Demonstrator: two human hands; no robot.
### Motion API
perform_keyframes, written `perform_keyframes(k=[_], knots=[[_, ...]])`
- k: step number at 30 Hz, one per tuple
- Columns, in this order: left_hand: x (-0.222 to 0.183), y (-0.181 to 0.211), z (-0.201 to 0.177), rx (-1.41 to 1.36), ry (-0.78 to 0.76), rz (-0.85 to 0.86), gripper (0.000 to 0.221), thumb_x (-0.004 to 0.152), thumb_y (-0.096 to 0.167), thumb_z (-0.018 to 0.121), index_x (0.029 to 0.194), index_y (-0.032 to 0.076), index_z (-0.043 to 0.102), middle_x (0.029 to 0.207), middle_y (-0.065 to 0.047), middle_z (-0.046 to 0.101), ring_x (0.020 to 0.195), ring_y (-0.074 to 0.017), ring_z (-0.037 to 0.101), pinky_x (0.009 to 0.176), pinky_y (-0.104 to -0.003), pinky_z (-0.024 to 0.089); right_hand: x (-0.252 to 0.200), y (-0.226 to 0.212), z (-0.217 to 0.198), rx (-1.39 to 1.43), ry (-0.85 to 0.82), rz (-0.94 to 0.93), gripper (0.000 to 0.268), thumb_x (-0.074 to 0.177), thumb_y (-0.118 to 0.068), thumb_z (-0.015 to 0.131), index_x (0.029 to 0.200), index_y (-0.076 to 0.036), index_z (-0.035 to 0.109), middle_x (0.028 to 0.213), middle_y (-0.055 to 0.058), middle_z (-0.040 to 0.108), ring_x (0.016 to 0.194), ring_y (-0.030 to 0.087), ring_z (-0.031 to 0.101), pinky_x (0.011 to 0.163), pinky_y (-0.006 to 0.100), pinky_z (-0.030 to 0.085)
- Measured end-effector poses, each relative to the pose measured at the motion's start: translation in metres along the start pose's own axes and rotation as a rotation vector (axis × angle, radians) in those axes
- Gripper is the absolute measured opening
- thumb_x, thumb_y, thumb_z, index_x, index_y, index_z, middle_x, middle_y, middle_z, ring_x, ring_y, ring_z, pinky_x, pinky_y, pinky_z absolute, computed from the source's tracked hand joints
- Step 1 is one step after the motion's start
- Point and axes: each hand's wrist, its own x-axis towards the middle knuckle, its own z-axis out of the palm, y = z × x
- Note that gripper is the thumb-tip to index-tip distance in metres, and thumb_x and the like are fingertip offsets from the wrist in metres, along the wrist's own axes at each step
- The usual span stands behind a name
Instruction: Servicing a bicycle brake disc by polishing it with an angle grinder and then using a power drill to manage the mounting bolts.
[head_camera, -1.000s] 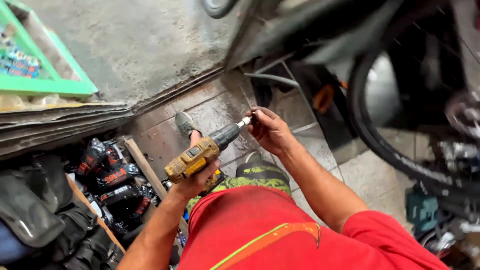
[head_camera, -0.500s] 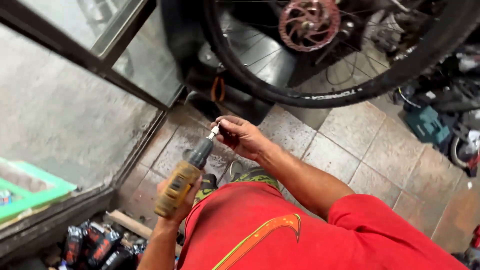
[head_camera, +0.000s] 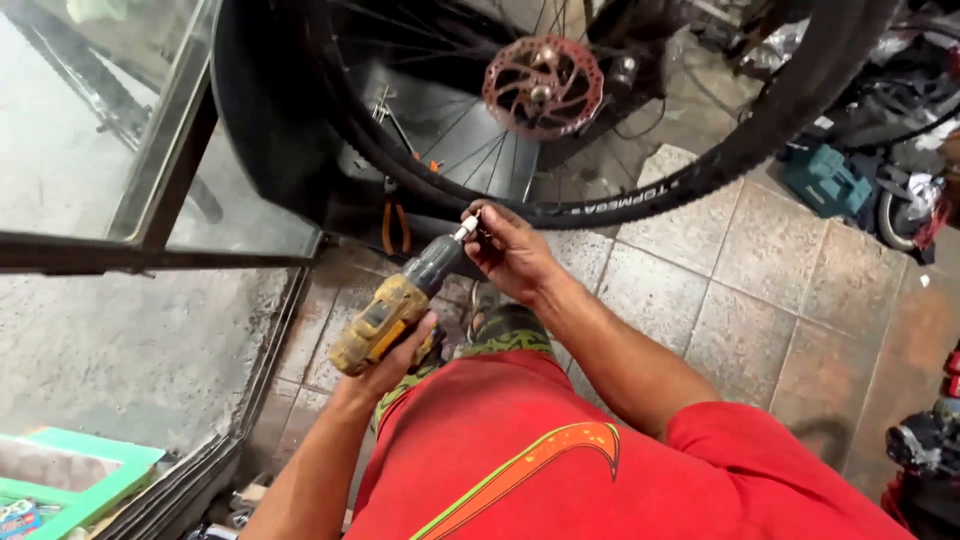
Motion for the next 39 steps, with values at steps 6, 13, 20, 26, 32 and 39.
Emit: perform_keyframes(k=[6, 13, 20, 26, 32, 39], knots=[[0.063, 0.022, 0.042, -0.055, 0.176, 0.119, 0.023, 0.09, 0.019, 0.084, 0.072, 0.009, 0.072, 0.06, -0.008, 0.071, 0.062, -0.0176, 0.073, 0.062, -0.027, 0.057, 0.049, -0.066, 0.019, -0.09, -0.015, 0.021, 0.042, 0.101, -0.045, 0.068, 0.125, -0.01, 0.074, 0.111, 0.007, 0.075, 0.094, 0.015, 0.067, 0.081, 0.025, 0.059], [0.115, 0.048, 0.098, -0.113, 0.35, 0.175, 0.013, 0.084, 0.007, 0.087, 0.085, -0.002, 0.078, 0.08, -0.016, 0.079, 0.086, -0.022, 0.08, 0.078, -0.034, 0.062, 0.067, -0.078, -0.015, -0.086, -0.068, 0.104, 0.047, 0.099, -0.047, 0.071, 0.124, -0.007, 0.076, 0.109, 0.01, 0.074, 0.102, 0.022, 0.067, 0.096, 0.035, 0.056], [0.122, 0.048, 0.126, -0.158, 0.48, 0.275, 0.021, 0.086, 0.01, 0.088, 0.098, -0.004, 0.077, 0.089, -0.021, 0.079, 0.094, -0.0319, 0.079, 0.081, -0.042, 0.063, 0.078, -0.086, -0.036, -0.052, -0.08, 0.138, 0.045, 0.101, -0.044, 0.071, 0.127, -0.007, 0.074, 0.12, 0.017, 0.07, 0.117, 0.03, 0.064, 0.11, 0.046, 0.05], [0.114, 0.095, 0.126, 0.02, 0.505, 0.23, 0.033, 0.087, 0.013, 0.086, 0.108, -0.009, 0.074, 0.091, -0.026, 0.078, 0.09, -0.0409, 0.078, 0.08, -0.046, 0.062, 0.056, -0.107, -0.015, -0.111, -0.074, 0.2, 0.039, 0.099, -0.049, 0.071, 0.112, -0.012, 0.076, 0.103, 0.004, 0.069, 0.101, 0.019, 0.065, 0.093, 0.032, 0.054], [0.118, 0.082, 0.139, -0.005, 0.529, 0.187, 0.038, 0.088, 0.016, 0.084, 0.115, -0.007, 0.071, 0.103, -0.028, 0.077, 0.105, -0.0427, 0.074, 0.09, -0.05, 0.061, 0.046, -0.106, -0.032, -0.155, -0.031, 0.187, 0.013, 0.09, -0.021, 0.08, 0.093, -0.009, 0.075, 0.089, 0.006, 0.072, 0.092, 0.022, 0.07, 0.089, 0.036, 0.058], [0.117, 0.089, 0.144, 0.05, 0.557, 0.138, 0.038, 0.085, 0.018, 0.087, 0.114, -0.004, 0.073, 0.101, -0.023, 0.079, 0.102, -0.0381, 0.077, 0.09, -0.046, 0.061, 0.032, -0.098, -0.091, -0.372, -0.062, 0.269, 0.034, 0.095, 0.002, 0.059, 0.128, 0.005, 0.063, 0.123, 0.022, 0.074, 0.109, 0.027, 0.076, 0.092, 0.035, 0.065]])
